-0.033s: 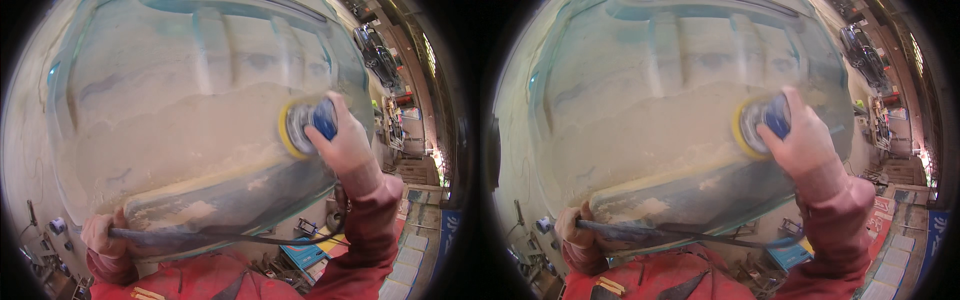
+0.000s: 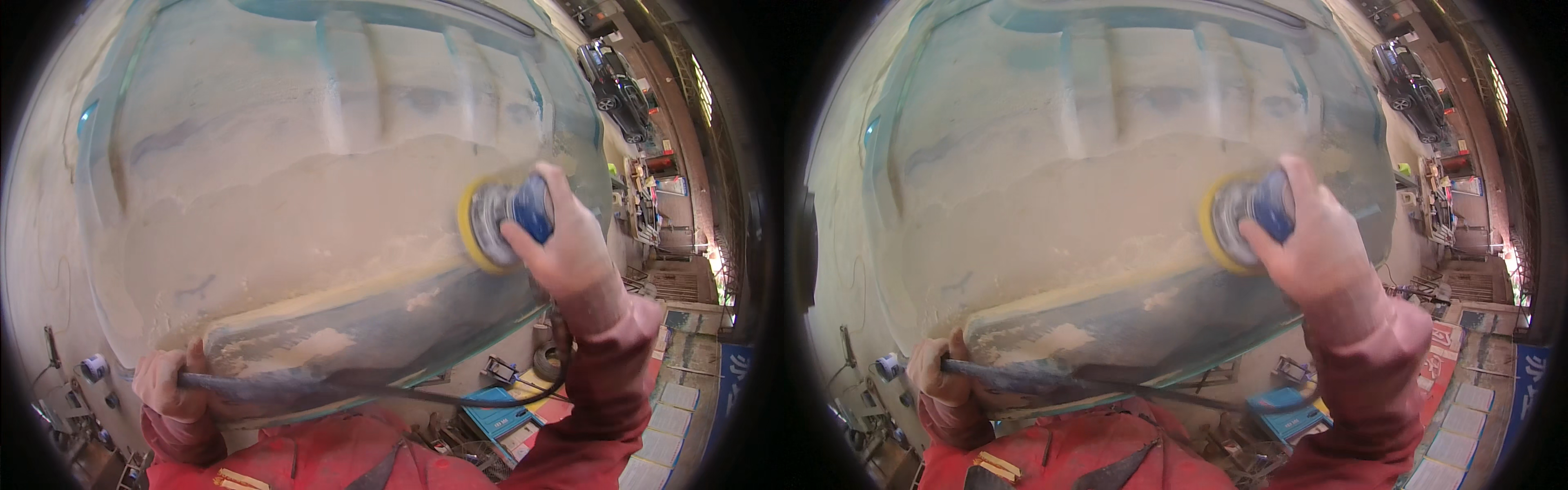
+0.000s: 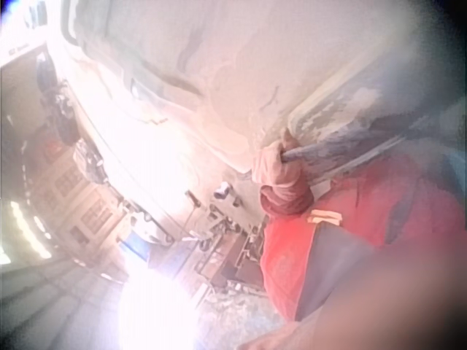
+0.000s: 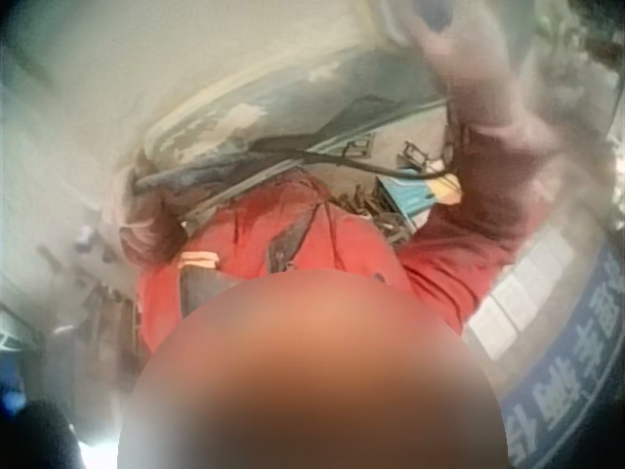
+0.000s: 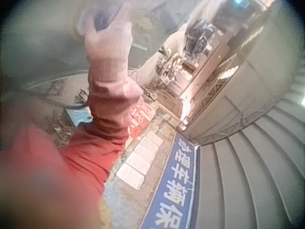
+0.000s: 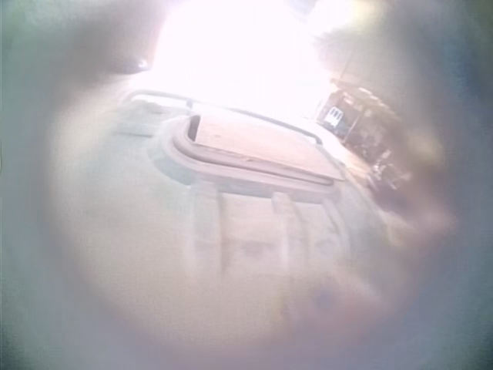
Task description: The person uses a pneumatic orbital sander to sand the surface of a car hood. They repeatedly move the sander across the hood and periodically pause to wipe the surface with their hand to check the finish.
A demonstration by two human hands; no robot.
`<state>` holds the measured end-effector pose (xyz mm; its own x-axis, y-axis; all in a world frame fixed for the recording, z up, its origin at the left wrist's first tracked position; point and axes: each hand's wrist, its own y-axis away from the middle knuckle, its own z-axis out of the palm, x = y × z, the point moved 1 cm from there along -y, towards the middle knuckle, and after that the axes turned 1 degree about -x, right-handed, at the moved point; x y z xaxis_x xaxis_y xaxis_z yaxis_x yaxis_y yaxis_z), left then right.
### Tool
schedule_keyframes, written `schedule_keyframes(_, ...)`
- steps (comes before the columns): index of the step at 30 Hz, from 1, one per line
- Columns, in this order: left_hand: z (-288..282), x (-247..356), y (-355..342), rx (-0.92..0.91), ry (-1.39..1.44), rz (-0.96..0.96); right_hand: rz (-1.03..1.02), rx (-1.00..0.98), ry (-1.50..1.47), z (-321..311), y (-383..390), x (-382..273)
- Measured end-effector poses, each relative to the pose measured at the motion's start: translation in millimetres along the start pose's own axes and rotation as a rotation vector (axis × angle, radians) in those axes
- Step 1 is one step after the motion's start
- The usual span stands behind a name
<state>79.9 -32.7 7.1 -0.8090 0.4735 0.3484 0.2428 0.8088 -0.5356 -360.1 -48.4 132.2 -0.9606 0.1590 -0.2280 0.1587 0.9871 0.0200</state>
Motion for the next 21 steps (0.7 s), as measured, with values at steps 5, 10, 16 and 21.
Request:
schedule_keyframes(5, 0.2, 0.2, 0.9, -0.006, 0.007, -0.014, 0.075, -0.107, 0.053, 0.1, 0.7, 0.1)
schedule_keyframes(10, 1.5, -2.3, -2.4, 0.016, 0.003, 0.038, -0.115, 0.075, 0.004, 5.2, -6.0, -0.6)
schedule_keyframes(16, 0.6, -0.1, 1.7, -0.003, 0.042, -0.027, -0.041, -0.160, 0.008, 0.4, 9.7, 4.0)
schedule_keyframes(21, 0.5, -1.4, 1.0, 0.001, 0.034, 0.013, -0.021, 0.020, 0.069, 5.0, -0.5, 7.8)
